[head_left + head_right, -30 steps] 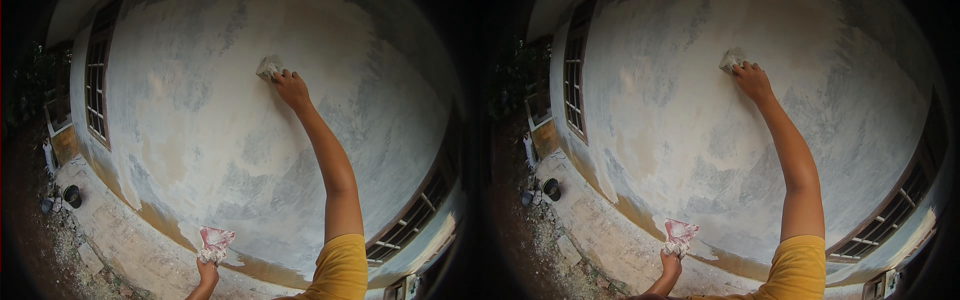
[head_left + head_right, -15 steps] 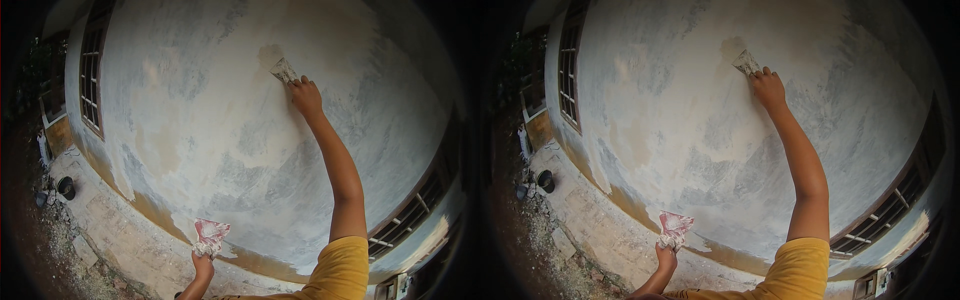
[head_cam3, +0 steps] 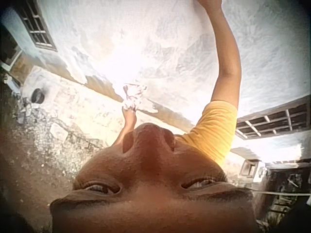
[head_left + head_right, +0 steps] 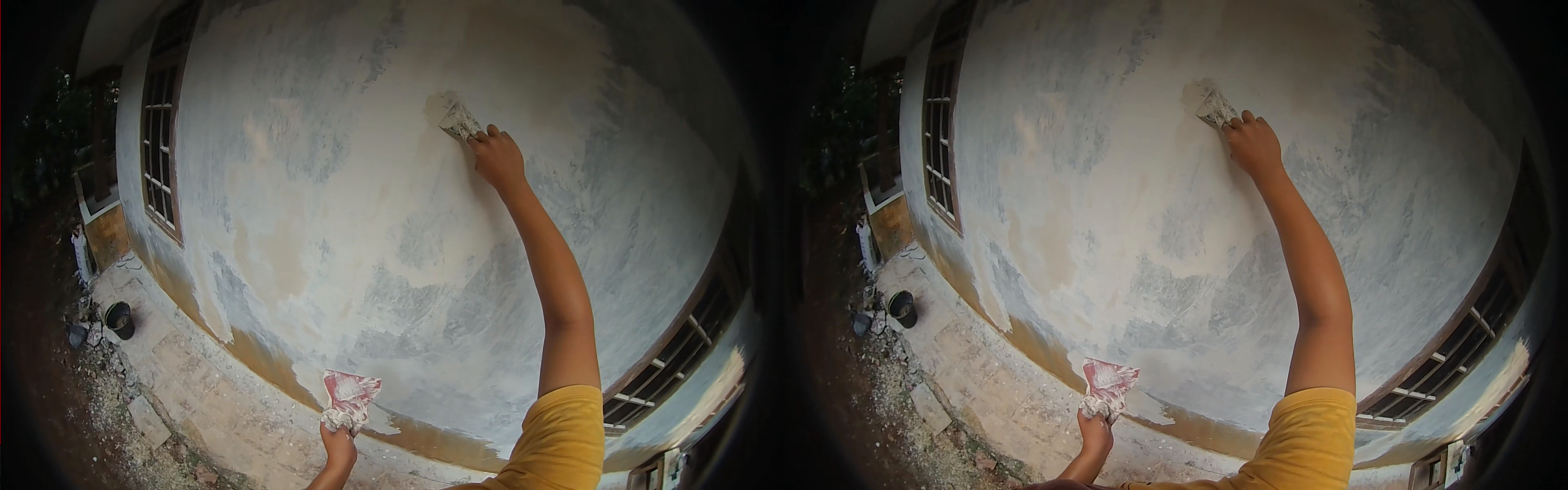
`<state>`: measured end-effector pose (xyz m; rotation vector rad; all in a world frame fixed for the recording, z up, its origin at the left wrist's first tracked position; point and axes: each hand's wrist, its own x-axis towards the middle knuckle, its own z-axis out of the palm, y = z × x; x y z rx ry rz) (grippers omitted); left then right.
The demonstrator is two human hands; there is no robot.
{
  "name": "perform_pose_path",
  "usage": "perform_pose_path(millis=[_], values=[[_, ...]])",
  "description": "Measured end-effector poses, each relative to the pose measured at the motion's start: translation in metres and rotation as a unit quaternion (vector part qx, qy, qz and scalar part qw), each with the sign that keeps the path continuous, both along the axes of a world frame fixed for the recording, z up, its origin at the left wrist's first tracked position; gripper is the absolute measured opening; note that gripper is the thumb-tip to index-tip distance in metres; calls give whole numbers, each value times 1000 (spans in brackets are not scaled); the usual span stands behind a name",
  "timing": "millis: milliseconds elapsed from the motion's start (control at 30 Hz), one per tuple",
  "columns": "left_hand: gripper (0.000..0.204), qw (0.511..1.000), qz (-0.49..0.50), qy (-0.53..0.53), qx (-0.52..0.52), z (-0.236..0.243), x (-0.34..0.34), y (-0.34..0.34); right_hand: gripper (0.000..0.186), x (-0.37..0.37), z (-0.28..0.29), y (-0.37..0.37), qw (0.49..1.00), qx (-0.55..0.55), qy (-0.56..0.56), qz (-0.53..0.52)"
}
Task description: The person applies wall compound to an exterior wall using two spatulas.
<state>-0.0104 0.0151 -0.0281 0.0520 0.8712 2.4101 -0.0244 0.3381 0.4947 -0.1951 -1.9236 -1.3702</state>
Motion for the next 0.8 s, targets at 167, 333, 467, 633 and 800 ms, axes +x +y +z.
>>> perform_pose_path(millis=[167, 333, 467, 633, 800], values=[[46, 1000, 5, -10, -8, -3, -5, -2, 14, 27, 3, -16, 997, -38, -13, -59], [47, 1000, -23, -5, 0, -13, -1, 6, 11, -2, 23, -9, 999, 9, -51, -13], [42, 1000, -11, -1, -27, -9, -1, 12, 11, -5, 29, -13, 996, 5, -77, -53], [39, 1000, 20, -12, -15, -4, -8, 14, 14, 22, 43, -34, 991, -38, -76, -104], [49, 1000, -4, -15, -21, -21, -10, 17, 13, 1, 43, -46, 996, -8, -80, -37]])
